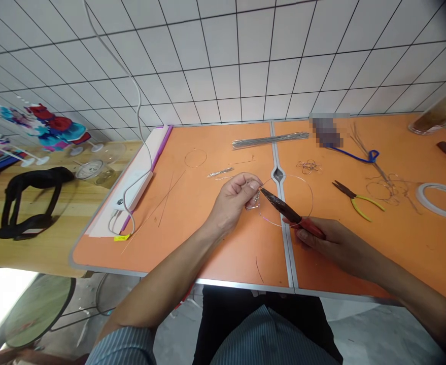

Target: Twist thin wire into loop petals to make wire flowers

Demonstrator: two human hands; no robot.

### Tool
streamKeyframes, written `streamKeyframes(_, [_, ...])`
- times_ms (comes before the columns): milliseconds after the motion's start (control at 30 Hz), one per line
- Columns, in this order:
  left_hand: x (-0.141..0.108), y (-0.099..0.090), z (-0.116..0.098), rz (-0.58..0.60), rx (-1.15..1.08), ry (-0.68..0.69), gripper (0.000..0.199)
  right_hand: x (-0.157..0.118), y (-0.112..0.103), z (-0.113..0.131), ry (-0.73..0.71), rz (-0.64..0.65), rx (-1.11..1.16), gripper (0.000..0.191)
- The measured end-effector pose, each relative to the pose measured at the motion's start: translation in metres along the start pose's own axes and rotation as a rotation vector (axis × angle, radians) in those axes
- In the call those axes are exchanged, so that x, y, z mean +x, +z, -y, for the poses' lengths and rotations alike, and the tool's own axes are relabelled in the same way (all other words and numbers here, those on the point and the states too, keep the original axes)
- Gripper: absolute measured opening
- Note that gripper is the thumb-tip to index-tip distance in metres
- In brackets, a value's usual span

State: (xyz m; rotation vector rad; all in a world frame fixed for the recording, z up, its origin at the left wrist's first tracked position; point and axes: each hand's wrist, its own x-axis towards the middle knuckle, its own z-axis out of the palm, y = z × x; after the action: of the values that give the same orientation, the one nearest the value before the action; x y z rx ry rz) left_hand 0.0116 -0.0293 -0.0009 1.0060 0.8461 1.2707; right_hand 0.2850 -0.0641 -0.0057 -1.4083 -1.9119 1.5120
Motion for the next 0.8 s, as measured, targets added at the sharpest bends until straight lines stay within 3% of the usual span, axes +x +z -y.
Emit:
streamKeyframes(367, [-0.005, -0.001, 0.003, 0.0, 0.124, 0.122, 0.033, -0.002, -0.004, 0.002, -0.071, 0.008, -0.01, 0.044])
streamKeyframes(800, [-0.007, 0.0, 0.002, 0.026, 0.138, 0.119, 0.031, 0.0, -0.008, -0.009, -0.021, 0.087, 0.063, 0.041])
